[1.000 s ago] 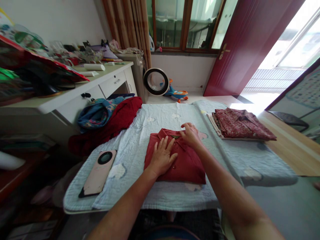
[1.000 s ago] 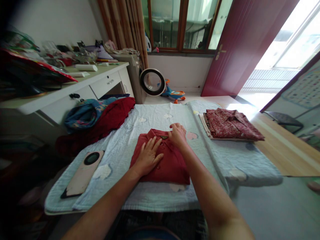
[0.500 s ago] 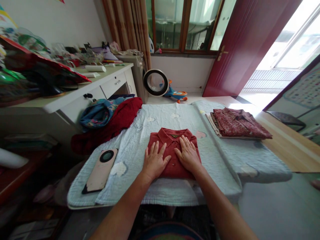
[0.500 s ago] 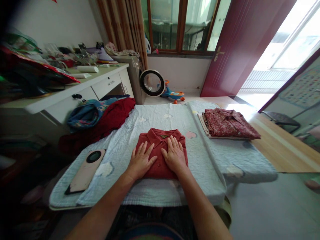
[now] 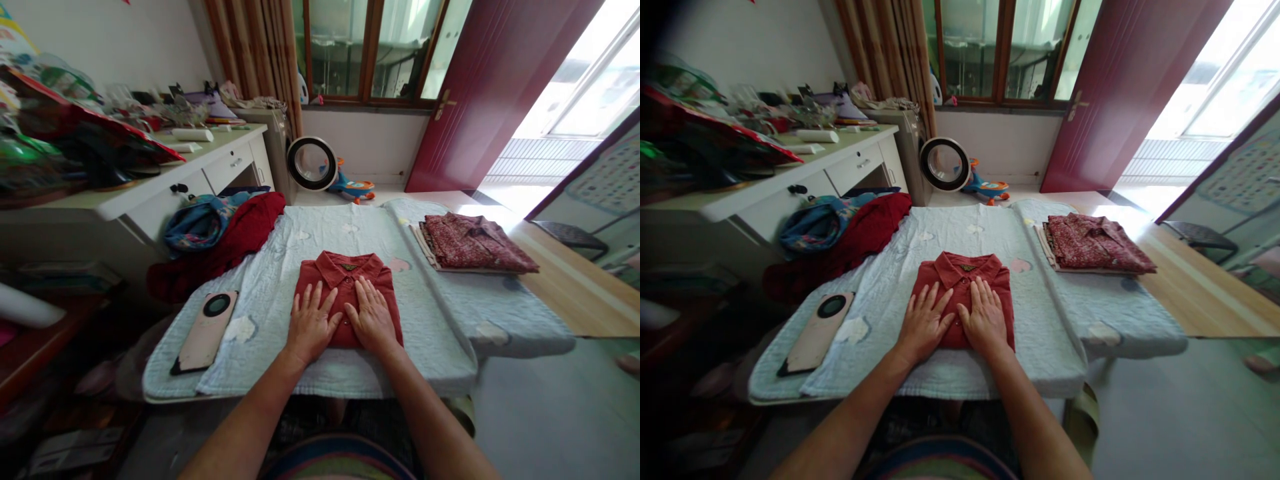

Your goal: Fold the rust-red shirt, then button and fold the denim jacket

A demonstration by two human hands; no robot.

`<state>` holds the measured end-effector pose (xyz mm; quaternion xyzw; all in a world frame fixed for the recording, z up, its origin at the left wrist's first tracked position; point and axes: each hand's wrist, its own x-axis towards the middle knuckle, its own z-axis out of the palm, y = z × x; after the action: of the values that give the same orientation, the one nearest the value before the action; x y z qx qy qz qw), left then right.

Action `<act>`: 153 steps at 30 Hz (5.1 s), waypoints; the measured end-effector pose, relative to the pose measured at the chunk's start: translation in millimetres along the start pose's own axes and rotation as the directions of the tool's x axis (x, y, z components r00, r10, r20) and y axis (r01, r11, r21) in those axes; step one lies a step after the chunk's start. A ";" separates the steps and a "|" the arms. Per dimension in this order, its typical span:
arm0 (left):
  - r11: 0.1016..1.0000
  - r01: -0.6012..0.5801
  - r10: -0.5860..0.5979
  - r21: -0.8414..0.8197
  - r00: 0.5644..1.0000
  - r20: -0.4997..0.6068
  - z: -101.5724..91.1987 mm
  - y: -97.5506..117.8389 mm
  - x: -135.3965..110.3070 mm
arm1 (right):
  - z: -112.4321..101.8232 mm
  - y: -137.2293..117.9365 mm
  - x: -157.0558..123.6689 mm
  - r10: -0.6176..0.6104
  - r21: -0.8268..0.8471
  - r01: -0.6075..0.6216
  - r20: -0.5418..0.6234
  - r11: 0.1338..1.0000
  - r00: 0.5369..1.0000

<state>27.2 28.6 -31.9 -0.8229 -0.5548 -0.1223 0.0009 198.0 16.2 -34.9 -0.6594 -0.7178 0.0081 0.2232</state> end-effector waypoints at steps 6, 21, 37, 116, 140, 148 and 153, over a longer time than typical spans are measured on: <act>1.000 -0.004 0.004 0.002 1.000 -0.009 2.2 0.0 -0.6 | -0.2 8.2 -4.2 0.033 -0.056 -0.032 0.016 0.998 0.999; 0.994 0.051 -0.053 -0.093 0.998 -0.021 12.0 -23.9 -9.9 | -9.8 53.8 -26.8 0.213 -0.155 -0.194 0.116 0.969 0.970; 0.759 0.061 -0.218 -0.648 0.962 -0.164 7.0 -50.2 -14.7 | -2.9 30.1 -16.2 0.037 0.051 -0.032 -0.093 0.998 0.995; 0.814 0.081 -0.188 -0.576 0.974 -0.129 6.0 -50.1 -16.3 | -9.5 18.6 62.7 -0.036 -0.040 0.033 -0.096 0.999 0.995; 0.830 0.082 -0.176 -0.552 0.977 -0.119 7.6 -51.1 -15.0 | -3.7 13.1 64.6 0.022 -0.137 -0.025 -0.022 0.990 1.000; 0.836 0.081 -0.174 -0.543 0.977 -0.122 6.6 -50.6 -14.6 | -3.1 12.6 65.1 0.009 -0.125 -0.014 -0.036 0.992 0.999; 0.848 0.079 -0.168 -0.524 0.978 -0.124 7.6 -51.2 -14.5 | -3.2 11.3 66.0 0.009 -0.111 -0.014 -0.042 0.994 0.999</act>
<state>-23.2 36.1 -49.0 -0.7423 -0.5516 -0.3342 -0.1817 207.7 79.4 -15.0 -0.6749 -0.7086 -0.0446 0.2008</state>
